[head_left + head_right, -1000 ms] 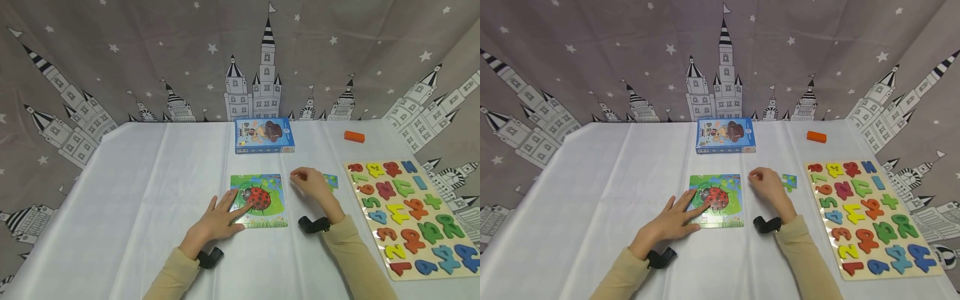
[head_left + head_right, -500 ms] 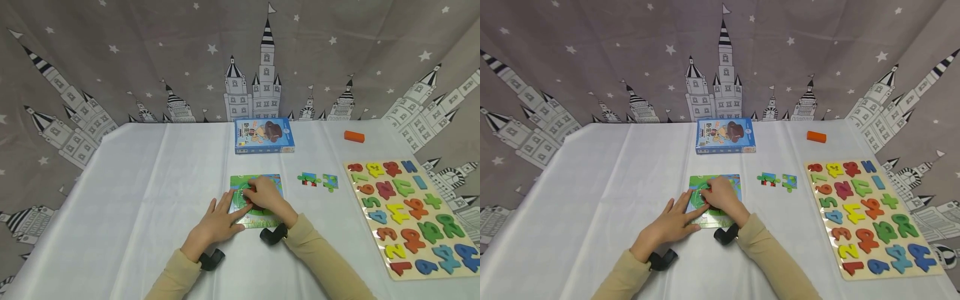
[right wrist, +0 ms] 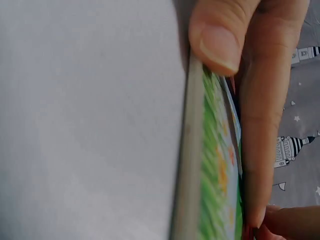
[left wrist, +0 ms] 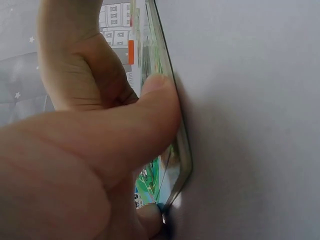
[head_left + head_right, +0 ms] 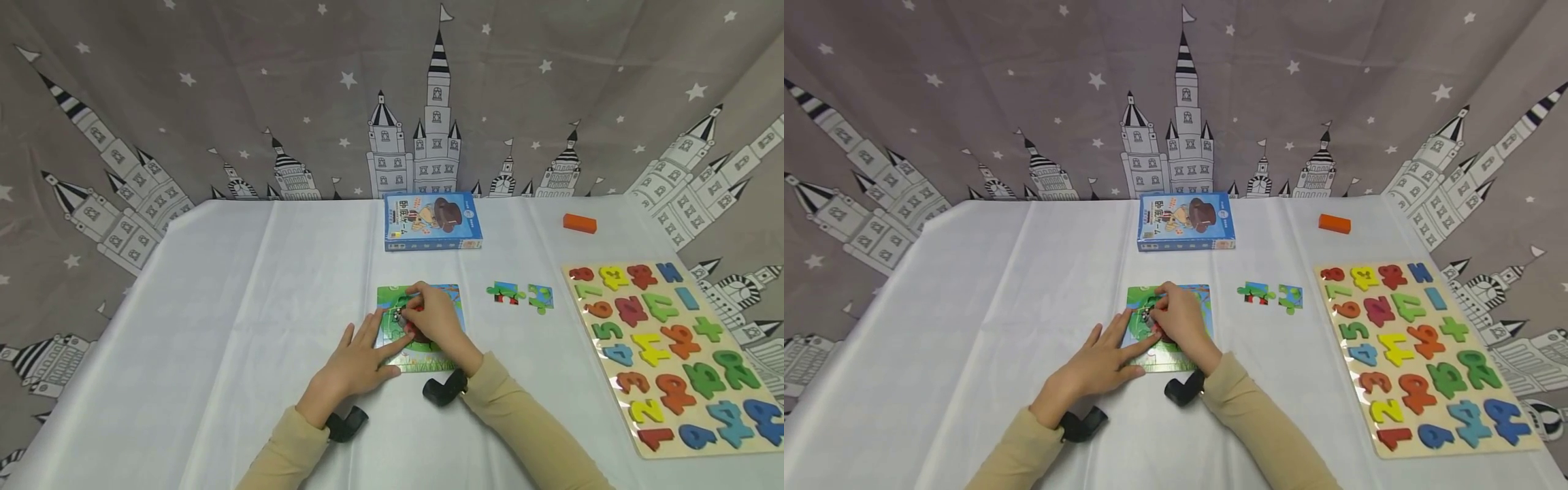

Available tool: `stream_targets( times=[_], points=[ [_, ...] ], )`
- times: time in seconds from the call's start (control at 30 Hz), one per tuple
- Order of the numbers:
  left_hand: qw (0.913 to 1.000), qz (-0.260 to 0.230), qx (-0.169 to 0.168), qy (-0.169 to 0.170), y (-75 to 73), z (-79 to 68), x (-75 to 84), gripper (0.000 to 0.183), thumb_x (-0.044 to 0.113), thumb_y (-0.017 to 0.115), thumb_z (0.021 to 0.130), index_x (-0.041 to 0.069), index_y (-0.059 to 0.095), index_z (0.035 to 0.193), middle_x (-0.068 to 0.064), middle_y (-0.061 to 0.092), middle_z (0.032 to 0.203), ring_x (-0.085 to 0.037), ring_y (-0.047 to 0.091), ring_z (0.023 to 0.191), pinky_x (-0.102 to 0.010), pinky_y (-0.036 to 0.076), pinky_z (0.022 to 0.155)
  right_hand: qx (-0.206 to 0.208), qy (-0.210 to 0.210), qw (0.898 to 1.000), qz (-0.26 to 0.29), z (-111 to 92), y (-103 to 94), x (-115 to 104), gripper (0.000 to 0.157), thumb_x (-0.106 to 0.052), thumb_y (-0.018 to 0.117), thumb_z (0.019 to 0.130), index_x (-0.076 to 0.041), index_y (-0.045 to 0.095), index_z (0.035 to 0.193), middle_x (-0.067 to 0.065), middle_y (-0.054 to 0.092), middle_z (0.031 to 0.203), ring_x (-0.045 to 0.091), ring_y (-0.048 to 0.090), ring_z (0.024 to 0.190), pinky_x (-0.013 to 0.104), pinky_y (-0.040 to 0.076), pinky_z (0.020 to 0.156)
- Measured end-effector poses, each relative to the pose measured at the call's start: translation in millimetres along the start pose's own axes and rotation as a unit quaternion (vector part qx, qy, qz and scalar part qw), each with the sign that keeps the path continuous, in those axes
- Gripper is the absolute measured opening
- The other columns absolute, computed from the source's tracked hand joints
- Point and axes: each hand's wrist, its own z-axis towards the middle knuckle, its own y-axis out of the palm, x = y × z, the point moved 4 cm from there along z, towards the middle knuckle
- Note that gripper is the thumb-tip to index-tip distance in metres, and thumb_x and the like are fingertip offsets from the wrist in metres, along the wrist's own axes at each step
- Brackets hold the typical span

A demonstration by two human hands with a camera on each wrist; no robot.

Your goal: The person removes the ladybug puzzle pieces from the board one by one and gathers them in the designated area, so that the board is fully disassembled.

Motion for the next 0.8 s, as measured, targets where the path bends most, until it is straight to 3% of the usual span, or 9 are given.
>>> stream_targets(
  times=[0.27, 0.5, 0.63, 0.8],
  points=[
    [0.9999, 0.002, -0.008, -0.006, -0.5, -0.5, 0.1, 0.053, 0.045, 0.048, 0.090, 0.037, 0.031, 0.140, -0.019, -0.001, 0.149, -0.032, 0.006, 0.135, -0.052, 0.008, 0.105, -0.006, 0.014, 0.999, 0.049, 0.0, -10.3, 2.8, 0.014, -0.008, 0.067, 0.080, -0.005, 0.066, 0.094, 0.003, 0.065, 0.079, 0.015, 0.061, 0.070, 0.030, 0.049, 0.063],
    [0.9999, 0.000, -0.006, -0.011, 1.4, 0.4, -2.6, 0.055, 0.046, 0.048, 0.090, 0.036, 0.030, 0.141, -0.018, 0.000, 0.149, -0.031, 0.005, 0.136, -0.050, 0.008, 0.105, 0.027, 0.052, 0.994, 0.095, -6.8, -65.4, 40.5, 0.020, -0.011, 0.069, 0.080, -0.001, 0.067, 0.097, 0.009, 0.067, 0.082, 0.019, 0.062, 0.073, 0.029, 0.048, 0.062],
    [0.9999, 0.004, -0.004, -0.014, 2.4, 1.3, -4.7, 0.056, 0.047, 0.048, 0.089, 0.036, 0.030, 0.141, -0.018, 0.000, 0.149, -0.031, 0.004, 0.136, -0.050, 0.008, 0.106, 0.046, 0.090, 0.992, 0.069, -10.1, -92.7, 68.5, 0.025, -0.015, 0.069, 0.081, 0.000, 0.065, 0.100, 0.011, 0.067, 0.083, 0.018, 0.061, 0.071, 0.027, 0.045, 0.057],
    [0.9999, -0.001, -0.004, -0.011, 3.2, 2.5, -4.6, 0.056, 0.047, 0.049, 0.089, 0.035, 0.030, 0.141, -0.017, 0.000, 0.149, -0.031, 0.004, 0.136, -0.050, 0.008, 0.106, 0.038, 0.112, 0.992, 0.038, -10.9, -99.6, 85.9, 0.027, -0.016, 0.070, 0.080, 0.001, 0.065, 0.099, 0.009, 0.066, 0.080, 0.015, 0.057, 0.066, 0.025, 0.044, 0.054]
  ],
)
